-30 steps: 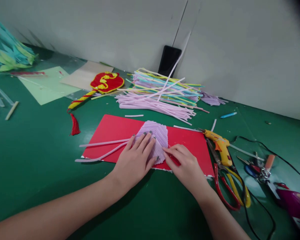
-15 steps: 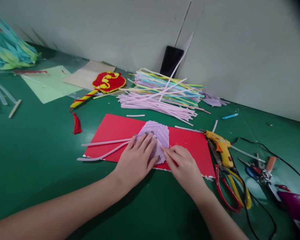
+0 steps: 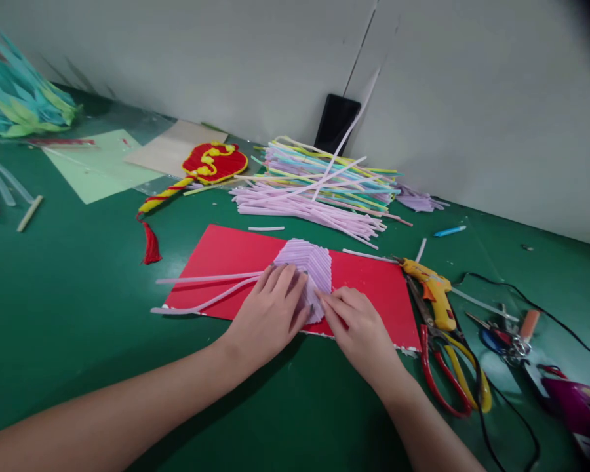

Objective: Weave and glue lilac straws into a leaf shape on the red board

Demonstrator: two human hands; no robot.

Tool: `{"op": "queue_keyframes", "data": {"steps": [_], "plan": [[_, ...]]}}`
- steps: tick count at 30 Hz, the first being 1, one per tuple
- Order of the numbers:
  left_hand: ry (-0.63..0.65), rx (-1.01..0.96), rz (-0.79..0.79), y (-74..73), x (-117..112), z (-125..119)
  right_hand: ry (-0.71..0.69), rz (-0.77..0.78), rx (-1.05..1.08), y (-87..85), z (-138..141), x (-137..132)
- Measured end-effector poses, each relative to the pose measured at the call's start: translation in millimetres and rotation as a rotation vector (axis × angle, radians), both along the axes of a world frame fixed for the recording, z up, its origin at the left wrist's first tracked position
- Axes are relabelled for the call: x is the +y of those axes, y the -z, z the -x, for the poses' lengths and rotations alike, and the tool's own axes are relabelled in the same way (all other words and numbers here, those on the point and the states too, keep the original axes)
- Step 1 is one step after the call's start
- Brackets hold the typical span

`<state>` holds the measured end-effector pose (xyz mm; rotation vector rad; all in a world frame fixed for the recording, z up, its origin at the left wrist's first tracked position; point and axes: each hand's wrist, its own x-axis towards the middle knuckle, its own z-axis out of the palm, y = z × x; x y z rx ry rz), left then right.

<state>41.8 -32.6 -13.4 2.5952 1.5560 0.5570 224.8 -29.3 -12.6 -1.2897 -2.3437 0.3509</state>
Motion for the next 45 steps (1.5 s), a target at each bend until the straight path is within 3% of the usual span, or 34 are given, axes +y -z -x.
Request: {"op": "queue_keyframes", "data": {"steps": [36,45], "plan": [[0.008,-0.027,0.023,1.0,-0.5,-1.4,-0.006,0.011,0.025,0.3,-0.8,-0.8],[-0.036,-0.103,0.071,4.6,16.4,7.1,-0.013,0.030,0.041,-0.5,-0.6,-1.2]]}}
